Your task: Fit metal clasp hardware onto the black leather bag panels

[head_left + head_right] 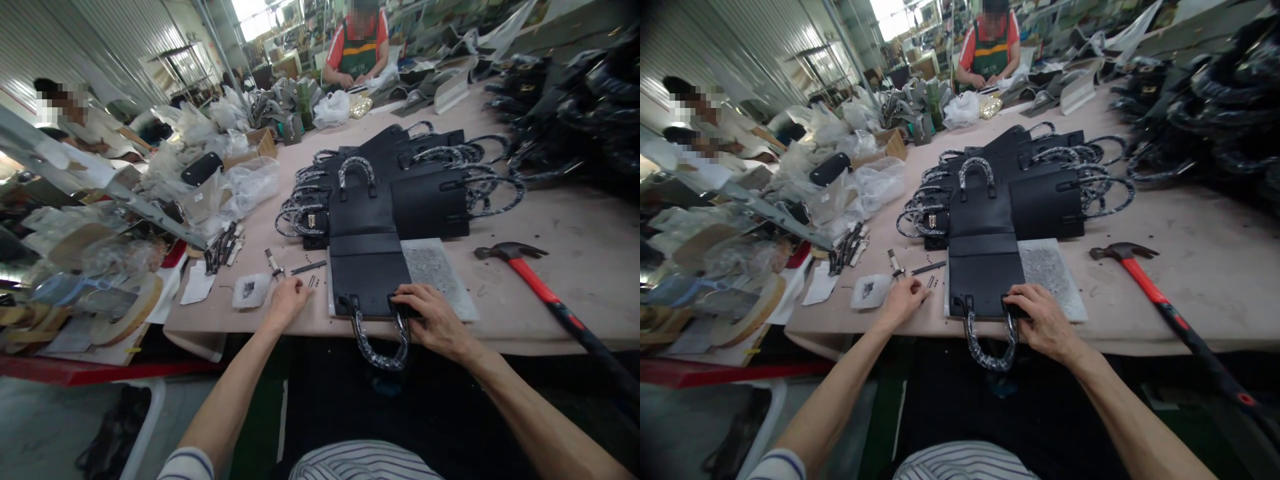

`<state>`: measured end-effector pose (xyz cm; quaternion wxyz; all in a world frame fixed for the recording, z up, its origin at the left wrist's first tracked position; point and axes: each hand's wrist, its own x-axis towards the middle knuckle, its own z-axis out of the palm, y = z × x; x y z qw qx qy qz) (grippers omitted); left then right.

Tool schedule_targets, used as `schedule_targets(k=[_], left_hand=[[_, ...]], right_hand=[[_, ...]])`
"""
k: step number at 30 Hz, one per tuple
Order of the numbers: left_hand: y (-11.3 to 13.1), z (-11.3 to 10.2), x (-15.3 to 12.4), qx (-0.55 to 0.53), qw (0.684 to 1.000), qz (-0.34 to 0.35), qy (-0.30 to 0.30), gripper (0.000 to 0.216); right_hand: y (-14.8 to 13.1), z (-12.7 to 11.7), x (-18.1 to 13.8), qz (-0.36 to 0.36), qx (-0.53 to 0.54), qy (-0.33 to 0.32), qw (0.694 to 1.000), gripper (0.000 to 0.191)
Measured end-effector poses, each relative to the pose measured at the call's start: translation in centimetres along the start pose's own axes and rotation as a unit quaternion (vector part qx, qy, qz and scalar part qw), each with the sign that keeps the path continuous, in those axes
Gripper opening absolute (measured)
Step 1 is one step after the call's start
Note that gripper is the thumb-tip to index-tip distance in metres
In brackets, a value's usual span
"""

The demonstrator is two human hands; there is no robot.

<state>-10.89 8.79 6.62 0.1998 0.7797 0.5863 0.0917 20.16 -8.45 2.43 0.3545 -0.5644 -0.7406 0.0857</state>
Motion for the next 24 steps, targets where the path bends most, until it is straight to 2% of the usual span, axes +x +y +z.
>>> schedule_targets(k=[3, 8, 16, 21, 24], left_hand=[[0.8, -0.5, 1.8, 0.064, 0.995, -0.016, -0.081, 0.025], [1.9, -0.2, 3.5, 0.124, 0.983, -0.028, -0.135, 0.007], [0.3, -0.7, 2.6, 0.113, 0.985, -0.020, -0.127, 0.010], [-0.3, -1.4, 3.5, 0.110, 0.985, -0.039, -0.125, 0.009], [-0.1, -2.2, 4.5, 0.136, 0.987, -0.046, -0.071, 0.016]], right_hand=[[-0.2, -0.1, 0.1, 0.005, -0.001, -0.001, 1.000, 0.049], [-0.5, -0.3, 0.2, 0.016, 0.006, -0.001, 1.000, 0.051], [0.2, 0.2, -0.1, 0.004, 0.003, 0.007, 1.000, 0.049], [0.4, 0.3, -0.2, -0.004, 0.001, 0.009, 1.000, 0.050], [0.4, 0.3, -0.1, -0.004, 0.007, 0.012, 1.000, 0.050]])
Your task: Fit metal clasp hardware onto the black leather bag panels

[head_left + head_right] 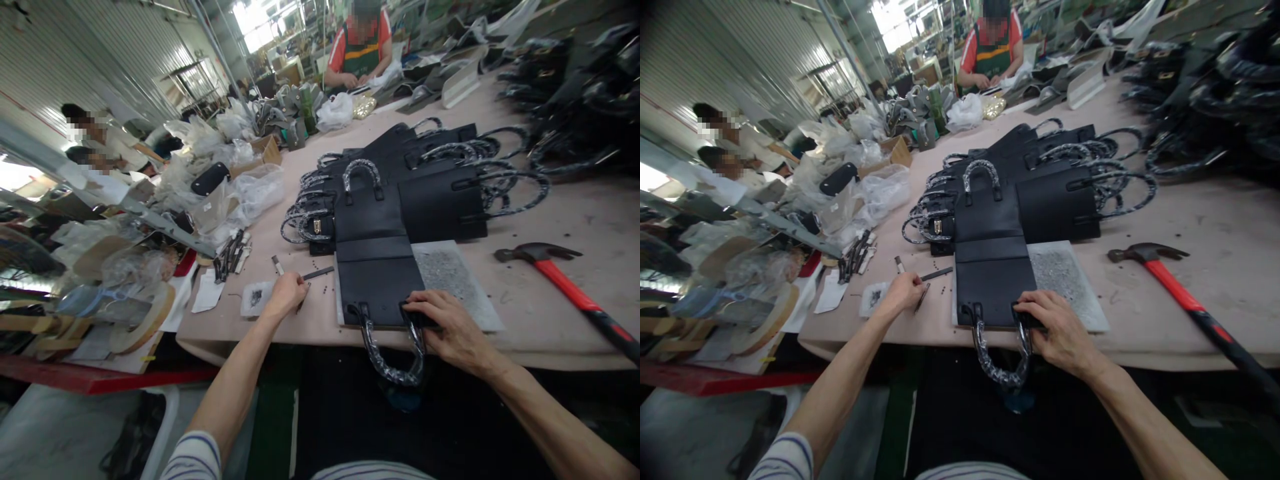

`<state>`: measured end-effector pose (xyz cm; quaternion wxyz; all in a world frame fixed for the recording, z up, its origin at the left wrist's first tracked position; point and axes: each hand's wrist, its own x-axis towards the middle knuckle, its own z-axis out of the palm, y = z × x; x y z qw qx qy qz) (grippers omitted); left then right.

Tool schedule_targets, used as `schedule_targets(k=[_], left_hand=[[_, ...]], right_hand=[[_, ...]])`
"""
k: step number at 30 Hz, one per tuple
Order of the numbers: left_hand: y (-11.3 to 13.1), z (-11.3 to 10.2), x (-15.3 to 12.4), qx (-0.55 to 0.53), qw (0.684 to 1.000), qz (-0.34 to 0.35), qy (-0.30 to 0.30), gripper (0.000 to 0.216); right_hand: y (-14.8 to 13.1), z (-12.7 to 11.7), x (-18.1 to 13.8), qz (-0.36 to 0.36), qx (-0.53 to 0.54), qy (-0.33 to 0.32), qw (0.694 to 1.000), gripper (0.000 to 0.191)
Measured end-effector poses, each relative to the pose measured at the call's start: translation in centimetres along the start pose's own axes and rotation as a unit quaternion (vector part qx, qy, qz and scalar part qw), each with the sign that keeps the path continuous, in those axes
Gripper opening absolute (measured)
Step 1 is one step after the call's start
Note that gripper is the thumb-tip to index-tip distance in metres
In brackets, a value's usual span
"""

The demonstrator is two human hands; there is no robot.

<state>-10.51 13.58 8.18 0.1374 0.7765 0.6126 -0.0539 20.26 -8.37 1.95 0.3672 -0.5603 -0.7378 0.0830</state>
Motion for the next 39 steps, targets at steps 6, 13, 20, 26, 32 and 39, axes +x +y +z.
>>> schedule_targets(k=[6, 13, 20, 26, 32, 39], left_hand=[[0.9, -0.6, 2.1, 0.083, 0.989, 0.117, 0.034, 0.023], [1.9, 0.5, 4.6, 0.072, 0.982, 0.173, -0.015, 0.010], [1.1, -0.4, 5.6, 0.025, 0.979, 0.201, 0.002, 0.009], [1.4, -0.3, 2.8, -0.344, 0.926, 0.154, 0.026, 0.017], [6.2, 3.1, -3.3, -0.701, 0.707, 0.085, -0.040, 0.048], [10.4, 6.0, -6.2, -0.722, 0.678, 0.127, -0.065, 0.042]], right_hand=[[-0.1, -0.2, 0.2, 0.011, 0.015, -0.002, 1.000, 0.049], [-0.6, -0.6, 0.5, 0.021, 0.033, -0.011, 0.999, 0.057], [-0.9, -0.8, 0.7, 0.030, 0.035, -0.006, 0.999, 0.056], [-1.0, -0.8, 0.6, 0.038, 0.033, -0.009, 0.999, 0.052], [-1.0, -0.8, 0.6, 0.037, 0.037, -0.004, 0.999, 0.054], [-1.4, -1.0, 0.9, 0.039, 0.042, 0.001, 0.998, 0.052]])
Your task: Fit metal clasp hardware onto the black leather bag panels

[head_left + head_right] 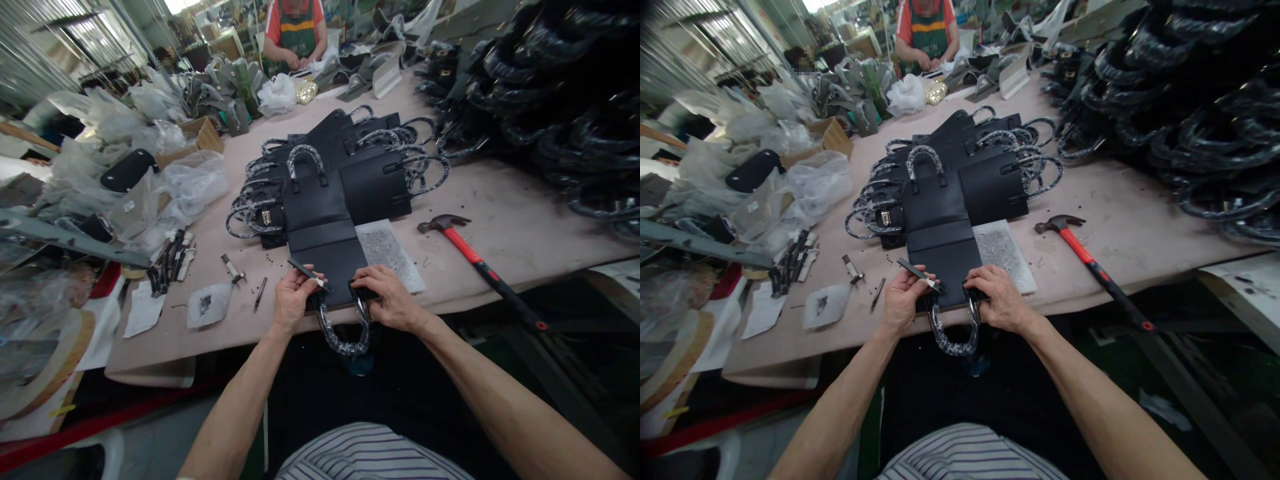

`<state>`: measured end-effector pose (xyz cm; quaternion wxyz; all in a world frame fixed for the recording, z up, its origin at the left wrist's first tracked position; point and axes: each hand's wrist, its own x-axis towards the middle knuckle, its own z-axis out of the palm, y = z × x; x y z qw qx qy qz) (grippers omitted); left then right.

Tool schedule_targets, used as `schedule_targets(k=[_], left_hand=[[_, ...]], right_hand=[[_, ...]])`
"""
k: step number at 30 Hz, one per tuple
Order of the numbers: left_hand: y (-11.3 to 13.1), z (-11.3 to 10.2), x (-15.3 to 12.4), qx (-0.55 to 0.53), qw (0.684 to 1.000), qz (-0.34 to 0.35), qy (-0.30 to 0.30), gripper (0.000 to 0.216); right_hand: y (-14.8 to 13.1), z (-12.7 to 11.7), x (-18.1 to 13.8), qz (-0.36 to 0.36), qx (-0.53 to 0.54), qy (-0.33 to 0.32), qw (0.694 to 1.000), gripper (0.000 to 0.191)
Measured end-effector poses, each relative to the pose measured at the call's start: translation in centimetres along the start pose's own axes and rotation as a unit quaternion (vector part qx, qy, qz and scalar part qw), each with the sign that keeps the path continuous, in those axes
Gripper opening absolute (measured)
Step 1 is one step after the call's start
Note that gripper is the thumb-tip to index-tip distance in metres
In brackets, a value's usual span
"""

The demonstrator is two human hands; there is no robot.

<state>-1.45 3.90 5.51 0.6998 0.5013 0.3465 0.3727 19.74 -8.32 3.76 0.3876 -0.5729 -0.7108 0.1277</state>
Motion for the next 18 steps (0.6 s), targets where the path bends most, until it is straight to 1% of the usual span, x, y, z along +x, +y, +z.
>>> schedule_targets(k=[3, 8, 14, 18], left_hand=[[-0.6, -0.1, 0.0, 0.074, 0.996, 0.044, -0.005, 0.030], [-1.4, -1.0, -0.6, 0.174, 0.980, 0.094, 0.011, 0.017], [-2.2, -1.1, -1.3, 0.204, 0.969, 0.141, 0.009, 0.015], [-2.3, -0.9, -1.5, 0.219, 0.963, 0.159, 0.008, 0.015]], right_hand=[[-0.1, -0.1, 0.0, 0.003, 0.000, 0.002, 1.000, 0.051], [-0.1, -0.1, 0.0, 0.005, 0.003, 0.005, 1.000, 0.052], [-0.2, -0.3, 0.1, 0.007, 0.005, 0.000, 1.000, 0.051], [-0.3, -0.3, 0.1, 0.010, 0.006, 0.001, 1.000, 0.051]])
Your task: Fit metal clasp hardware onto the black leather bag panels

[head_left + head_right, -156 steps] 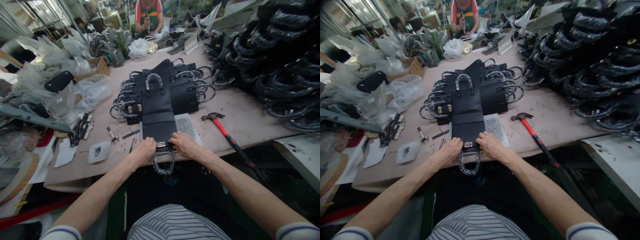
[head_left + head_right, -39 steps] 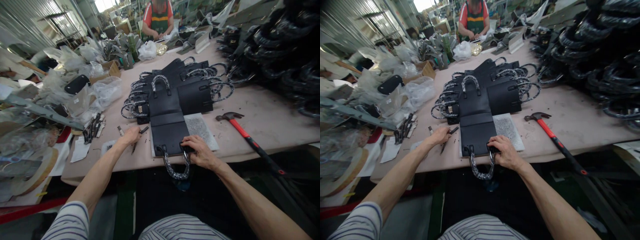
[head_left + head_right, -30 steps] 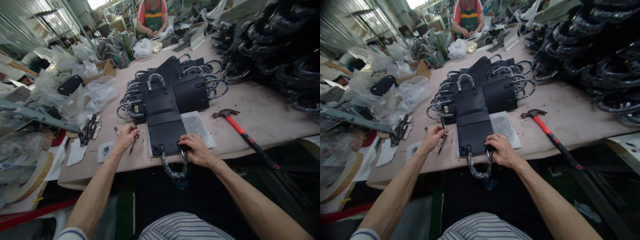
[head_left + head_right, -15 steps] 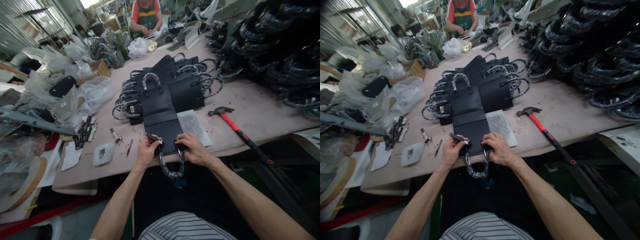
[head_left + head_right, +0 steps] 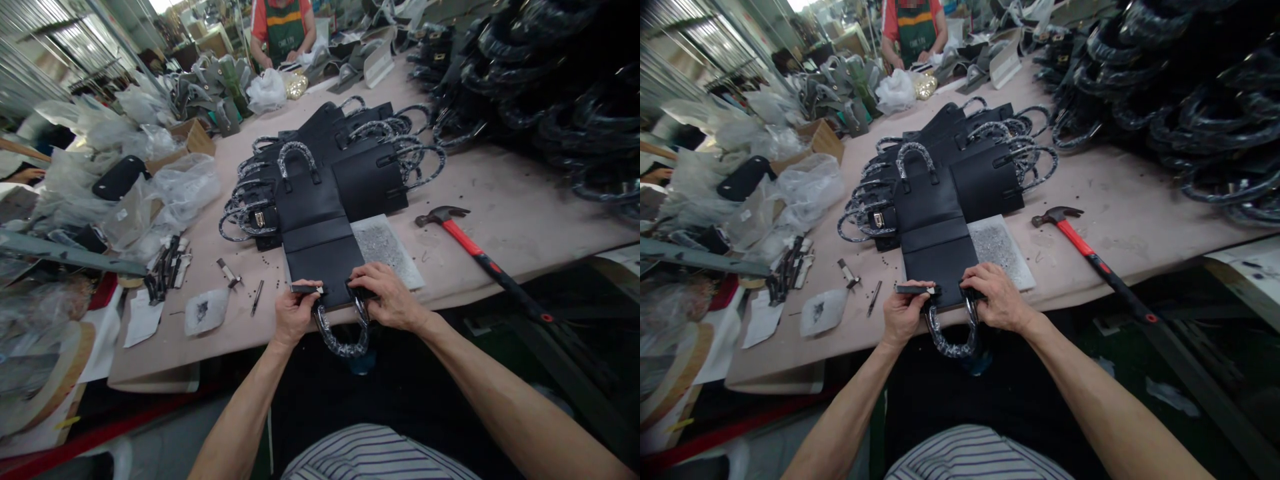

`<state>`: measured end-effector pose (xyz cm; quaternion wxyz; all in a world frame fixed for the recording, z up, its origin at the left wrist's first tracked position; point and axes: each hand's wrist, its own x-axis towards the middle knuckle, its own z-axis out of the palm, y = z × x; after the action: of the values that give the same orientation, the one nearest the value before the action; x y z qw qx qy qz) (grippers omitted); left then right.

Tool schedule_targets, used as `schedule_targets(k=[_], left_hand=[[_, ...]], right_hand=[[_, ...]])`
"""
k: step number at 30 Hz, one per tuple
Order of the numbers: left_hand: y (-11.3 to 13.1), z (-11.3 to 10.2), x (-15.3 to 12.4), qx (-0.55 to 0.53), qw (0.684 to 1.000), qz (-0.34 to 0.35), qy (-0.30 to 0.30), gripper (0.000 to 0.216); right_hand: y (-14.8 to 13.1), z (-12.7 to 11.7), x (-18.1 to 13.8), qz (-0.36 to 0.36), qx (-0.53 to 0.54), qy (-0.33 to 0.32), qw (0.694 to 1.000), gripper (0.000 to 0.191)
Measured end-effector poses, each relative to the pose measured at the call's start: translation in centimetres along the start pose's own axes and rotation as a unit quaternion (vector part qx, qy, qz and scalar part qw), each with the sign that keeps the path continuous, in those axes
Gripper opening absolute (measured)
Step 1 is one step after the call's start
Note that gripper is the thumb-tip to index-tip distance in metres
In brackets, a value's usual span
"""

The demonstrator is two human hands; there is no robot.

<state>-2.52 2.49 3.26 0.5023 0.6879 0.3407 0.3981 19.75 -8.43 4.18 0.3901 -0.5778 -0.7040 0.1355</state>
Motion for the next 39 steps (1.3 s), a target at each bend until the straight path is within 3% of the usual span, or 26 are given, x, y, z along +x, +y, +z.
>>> schedule_targets(k=[21, 39], left_hand=[[0.06, 0.15, -0.01, 0.038, 0.999, 0.035, -0.014, 0.010], [-0.49, 0.39, -0.67, 0.061, 0.991, 0.119, 0.004, 0.009]], right_hand=[[-0.15, -0.16, 0.12, 0.001, 0.007, 0.002, 1.000, 0.048], [0.12, 0.04, -0.05, -0.003, 0.004, 0.006, 1.000, 0.050]])
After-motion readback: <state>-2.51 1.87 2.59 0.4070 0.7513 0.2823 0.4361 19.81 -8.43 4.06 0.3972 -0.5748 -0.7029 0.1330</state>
